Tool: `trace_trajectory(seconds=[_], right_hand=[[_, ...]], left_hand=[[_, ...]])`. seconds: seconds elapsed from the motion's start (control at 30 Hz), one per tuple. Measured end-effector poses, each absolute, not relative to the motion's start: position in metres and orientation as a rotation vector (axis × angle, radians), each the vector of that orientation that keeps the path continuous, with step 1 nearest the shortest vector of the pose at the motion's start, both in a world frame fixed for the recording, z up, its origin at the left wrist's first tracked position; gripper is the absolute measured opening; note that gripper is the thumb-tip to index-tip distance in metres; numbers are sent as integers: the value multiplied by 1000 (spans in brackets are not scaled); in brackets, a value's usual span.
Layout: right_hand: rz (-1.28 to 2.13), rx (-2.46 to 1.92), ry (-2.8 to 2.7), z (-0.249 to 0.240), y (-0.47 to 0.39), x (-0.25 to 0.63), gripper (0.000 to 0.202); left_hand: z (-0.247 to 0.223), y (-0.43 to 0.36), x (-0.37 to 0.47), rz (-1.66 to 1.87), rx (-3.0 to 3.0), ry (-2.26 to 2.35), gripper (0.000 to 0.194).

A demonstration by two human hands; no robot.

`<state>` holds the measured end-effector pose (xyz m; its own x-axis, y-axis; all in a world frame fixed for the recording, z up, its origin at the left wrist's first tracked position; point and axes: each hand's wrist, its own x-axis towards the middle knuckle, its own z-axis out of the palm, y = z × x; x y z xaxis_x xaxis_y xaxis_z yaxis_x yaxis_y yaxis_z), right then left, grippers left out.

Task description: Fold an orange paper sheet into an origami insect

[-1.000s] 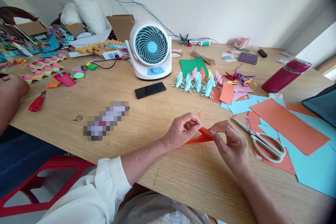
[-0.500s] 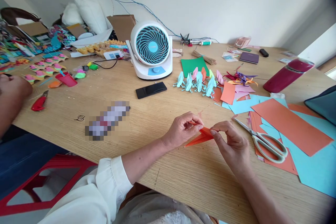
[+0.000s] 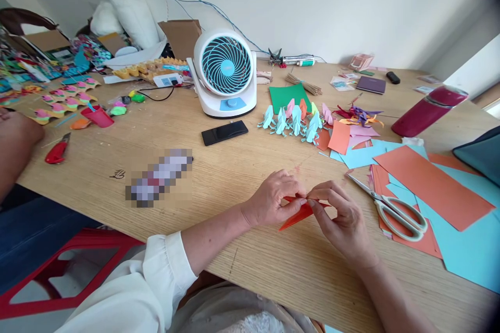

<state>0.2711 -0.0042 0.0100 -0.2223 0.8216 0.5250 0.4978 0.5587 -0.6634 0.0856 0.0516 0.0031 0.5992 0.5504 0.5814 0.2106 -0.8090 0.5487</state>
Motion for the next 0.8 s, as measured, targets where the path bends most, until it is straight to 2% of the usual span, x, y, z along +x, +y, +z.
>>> trace_trajectory(seconds=[0.23,0.4,0.8], right_hand=[[492,-1056,-1871,9,-6,269,8],[507,-1022,-1865,10,-6,269,10],[486,-992,-1872,11,-4,270,12]], left_hand=[[4,51,85,1057,2433,590,15],[3,50,85,1125,2397,589,8],[4,49,86,1139,2321,545,8]])
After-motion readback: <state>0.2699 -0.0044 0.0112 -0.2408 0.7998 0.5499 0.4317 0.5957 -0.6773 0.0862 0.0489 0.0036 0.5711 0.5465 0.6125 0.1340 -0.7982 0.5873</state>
